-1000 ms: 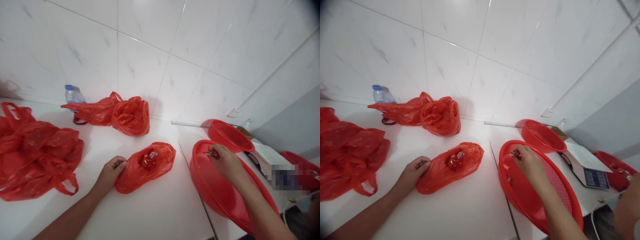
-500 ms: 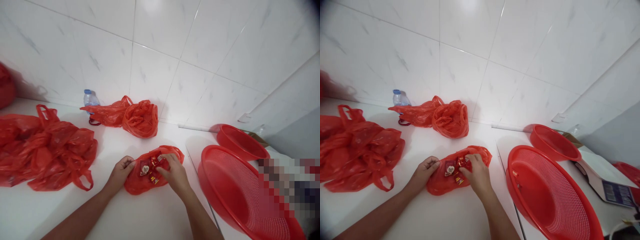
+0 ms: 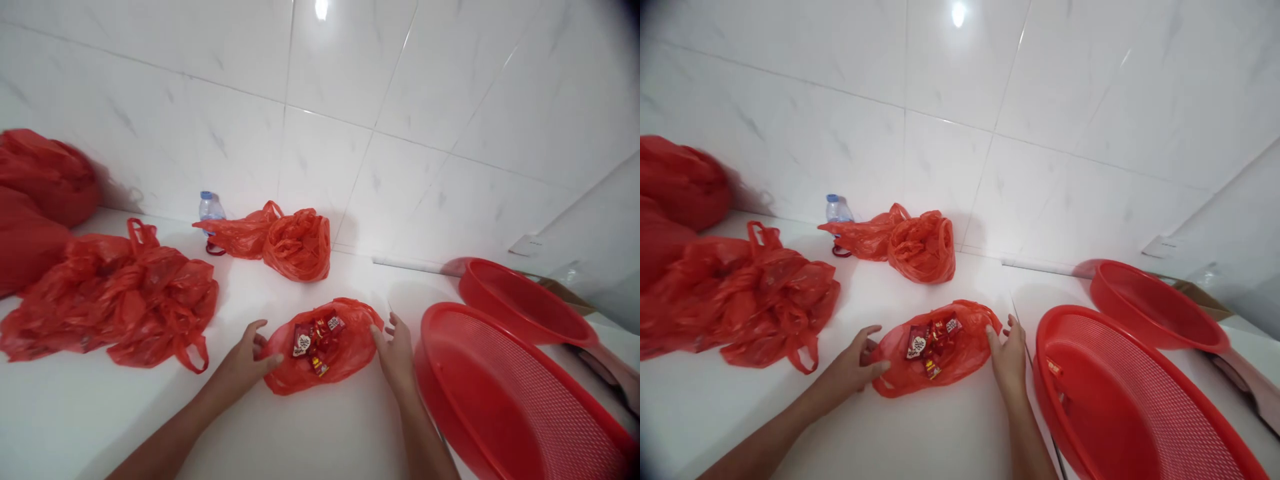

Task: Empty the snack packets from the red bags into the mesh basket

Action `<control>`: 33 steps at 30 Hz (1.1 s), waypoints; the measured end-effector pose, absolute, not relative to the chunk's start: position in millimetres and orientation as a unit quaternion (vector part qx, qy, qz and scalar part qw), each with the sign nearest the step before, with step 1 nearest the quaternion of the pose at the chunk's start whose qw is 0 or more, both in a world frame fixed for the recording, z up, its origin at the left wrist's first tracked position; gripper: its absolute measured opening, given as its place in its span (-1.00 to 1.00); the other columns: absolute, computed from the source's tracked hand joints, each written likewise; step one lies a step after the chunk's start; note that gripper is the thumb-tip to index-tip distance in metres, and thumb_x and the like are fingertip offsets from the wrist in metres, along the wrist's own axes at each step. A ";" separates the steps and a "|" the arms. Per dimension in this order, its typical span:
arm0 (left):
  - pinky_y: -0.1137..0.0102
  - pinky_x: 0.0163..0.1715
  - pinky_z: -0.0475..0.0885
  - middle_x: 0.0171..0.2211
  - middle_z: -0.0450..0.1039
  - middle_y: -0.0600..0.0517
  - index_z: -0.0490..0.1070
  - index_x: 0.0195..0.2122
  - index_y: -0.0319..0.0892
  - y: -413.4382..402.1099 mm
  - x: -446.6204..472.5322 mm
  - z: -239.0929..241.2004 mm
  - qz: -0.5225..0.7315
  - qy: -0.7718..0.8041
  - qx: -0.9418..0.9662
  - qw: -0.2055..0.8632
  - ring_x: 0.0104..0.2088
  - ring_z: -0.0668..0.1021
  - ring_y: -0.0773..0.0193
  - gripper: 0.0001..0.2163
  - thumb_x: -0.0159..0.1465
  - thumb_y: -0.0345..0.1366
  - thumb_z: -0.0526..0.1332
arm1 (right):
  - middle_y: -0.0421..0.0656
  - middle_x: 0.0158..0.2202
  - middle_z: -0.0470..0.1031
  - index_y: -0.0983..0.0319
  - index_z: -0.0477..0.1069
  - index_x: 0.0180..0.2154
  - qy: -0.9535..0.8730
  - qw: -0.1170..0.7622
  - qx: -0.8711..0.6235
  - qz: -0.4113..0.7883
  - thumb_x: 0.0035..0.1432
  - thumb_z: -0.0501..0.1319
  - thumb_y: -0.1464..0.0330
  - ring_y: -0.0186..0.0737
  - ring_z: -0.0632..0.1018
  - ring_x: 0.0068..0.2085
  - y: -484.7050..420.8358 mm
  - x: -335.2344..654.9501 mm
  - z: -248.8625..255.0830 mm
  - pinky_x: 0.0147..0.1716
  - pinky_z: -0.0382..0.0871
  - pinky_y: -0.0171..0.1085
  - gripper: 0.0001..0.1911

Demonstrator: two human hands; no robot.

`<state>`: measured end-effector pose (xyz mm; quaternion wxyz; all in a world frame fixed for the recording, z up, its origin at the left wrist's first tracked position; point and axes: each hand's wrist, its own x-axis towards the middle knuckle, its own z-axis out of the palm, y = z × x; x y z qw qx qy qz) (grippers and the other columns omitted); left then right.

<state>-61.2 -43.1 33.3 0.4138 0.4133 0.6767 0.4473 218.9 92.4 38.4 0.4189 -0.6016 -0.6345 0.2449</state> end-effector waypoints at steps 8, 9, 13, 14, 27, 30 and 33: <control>0.47 -0.56 0.34 -0.50 0.19 0.20 0.17 0.03 -0.12 -28.0 -57.6 84.5 0.575 0.565 0.420 0.417 -0.57 0.37 0.42 -0.53 0.10 -0.26 0.24 | -0.16 -0.47 0.48 0.24 0.44 -0.44 -0.665 0.392 -0.566 0.290 -0.02 0.18 0.18 -0.15 0.48 -0.39 120.8 211.7 66.4 -0.34 0.34 -0.21 -0.75; 0.48 -0.51 0.35 -0.50 0.22 0.19 0.19 0.02 -0.11 -21.4 -60.1 99.6 0.610 0.546 0.430 0.379 -0.52 0.40 0.41 -0.56 0.11 -0.29 0.24 | -0.18 -0.49 0.46 0.24 0.43 -0.44 -0.642 0.442 -0.562 0.277 0.00 0.18 0.18 -0.18 0.47 -0.41 118.3 212.1 78.7 -0.36 0.33 -0.23 -0.75; 0.48 -0.46 0.35 -0.48 0.27 0.17 0.26 -0.02 -0.09 -4.5 -67.5 161.6 0.707 0.489 0.449 0.244 -0.49 0.42 0.41 -0.61 0.11 -0.32 0.27 | -0.20 -0.43 0.46 0.26 0.41 -0.29 -0.510 0.655 -0.504 0.239 0.04 0.22 0.16 -0.27 0.46 -0.41 99.5 220.0 127.3 -0.37 0.35 -0.28 -0.70; 0.48 -0.45 0.36 -0.48 0.29 0.16 0.27 -0.03 -0.10 -2.5 -67.7 173.6 0.720 0.474 0.452 0.229 -0.48 0.42 0.41 -0.61 0.11 -0.32 0.27 | -0.20 -0.41 0.45 0.26 0.40 -0.28 -0.499 0.671 -0.493 0.241 0.05 0.23 0.16 -0.28 0.46 -0.40 94.7 222.4 136.0 -0.36 0.35 -0.29 -0.70; 0.55 -0.52 0.35 -0.43 0.37 0.14 0.30 -0.17 -0.16 14.1 -49.5 231.0 0.794 0.389 0.435 0.169 -0.52 0.43 0.47 -0.73 0.07 -0.42 0.22 | -0.25 -0.52 0.40 0.23 0.35 -0.47 -0.453 0.704 -0.446 0.316 0.05 0.25 0.25 -0.36 0.40 -0.50 61.9 229.8 152.5 -0.47 0.28 -0.35 -0.80; 0.51 -0.55 0.36 -0.44 0.39 0.12 0.29 -0.18 -0.12 22.5 -22.0 240.3 0.767 0.361 0.493 0.194 -0.53 0.44 0.44 -0.73 0.07 -0.39 0.23 | -0.27 -0.55 0.36 0.23 0.32 -0.50 -0.537 0.593 -0.473 0.370 -0.01 0.31 0.21 -0.36 0.36 -0.51 62.0 222.9 140.5 -0.51 0.22 -0.37 -0.74; 0.45 -0.52 0.38 -0.43 0.41 0.06 0.38 -0.28 -0.14 29.8 -9.4 241.7 0.698 0.368 0.576 0.212 -0.47 0.47 0.37 -0.82 0.07 -0.40 0.24 | -0.30 -0.58 0.31 0.22 0.25 -0.53 -0.565 0.528 -0.490 0.402 -0.03 0.31 0.15 -0.38 0.31 -0.54 61.7 222.2 126.1 -0.54 0.17 -0.38 -0.66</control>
